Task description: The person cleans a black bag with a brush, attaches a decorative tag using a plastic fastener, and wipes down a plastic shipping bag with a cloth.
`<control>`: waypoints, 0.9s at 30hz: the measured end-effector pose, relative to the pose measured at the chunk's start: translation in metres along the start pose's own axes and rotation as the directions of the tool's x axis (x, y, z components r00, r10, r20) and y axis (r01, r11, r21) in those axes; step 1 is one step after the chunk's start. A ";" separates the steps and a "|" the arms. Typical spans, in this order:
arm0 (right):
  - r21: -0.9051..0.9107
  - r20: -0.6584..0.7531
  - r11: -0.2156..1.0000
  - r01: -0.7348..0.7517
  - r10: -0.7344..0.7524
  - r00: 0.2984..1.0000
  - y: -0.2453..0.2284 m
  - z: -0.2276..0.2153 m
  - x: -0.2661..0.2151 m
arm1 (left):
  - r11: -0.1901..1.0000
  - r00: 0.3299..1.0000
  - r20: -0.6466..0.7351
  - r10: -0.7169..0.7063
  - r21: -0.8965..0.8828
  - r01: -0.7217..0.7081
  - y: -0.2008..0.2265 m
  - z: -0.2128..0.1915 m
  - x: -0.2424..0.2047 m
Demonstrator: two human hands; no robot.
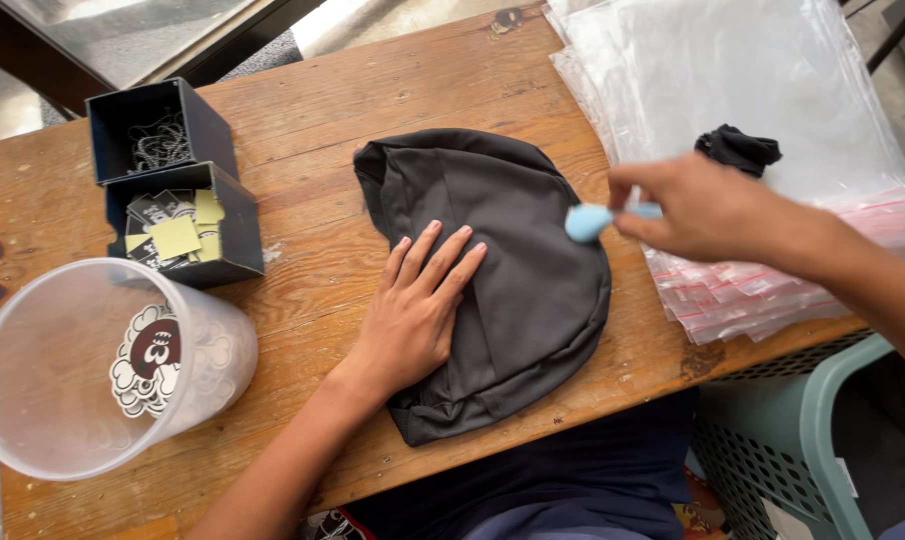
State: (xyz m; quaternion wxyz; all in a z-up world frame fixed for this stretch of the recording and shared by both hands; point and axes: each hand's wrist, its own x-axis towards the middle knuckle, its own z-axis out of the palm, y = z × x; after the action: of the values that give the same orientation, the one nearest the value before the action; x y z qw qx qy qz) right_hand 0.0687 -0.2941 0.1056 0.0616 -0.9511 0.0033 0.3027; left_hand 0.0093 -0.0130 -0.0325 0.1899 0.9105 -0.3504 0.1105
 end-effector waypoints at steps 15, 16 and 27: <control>0.121 0.042 0.974 0.192 -0.198 0.979 0.017 0.088 -0.046 | 1.000 1.000 0.008 0.002 0.027 -0.002 0.003 0.003 -0.002; 0.118 0.043 0.974 0.195 -0.201 0.979 0.011 0.093 -0.053 | 1.000 1.000 0.006 -0.002 0.028 0.002 0.004 0.003 -0.002; 0.162 -0.244 0.825 0.542 -0.499 0.832 0.007 0.147 -0.043 | 0.999 1.000 -0.004 -0.030 -0.012 0.030 0.004 0.008 -0.004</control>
State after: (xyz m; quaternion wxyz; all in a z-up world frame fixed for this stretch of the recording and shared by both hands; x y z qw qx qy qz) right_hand -0.0512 -0.2852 0.0106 0.2482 -0.9268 -0.2175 0.1793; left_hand 0.0043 -0.0165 -0.0400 0.1976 0.9143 -0.3369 0.1072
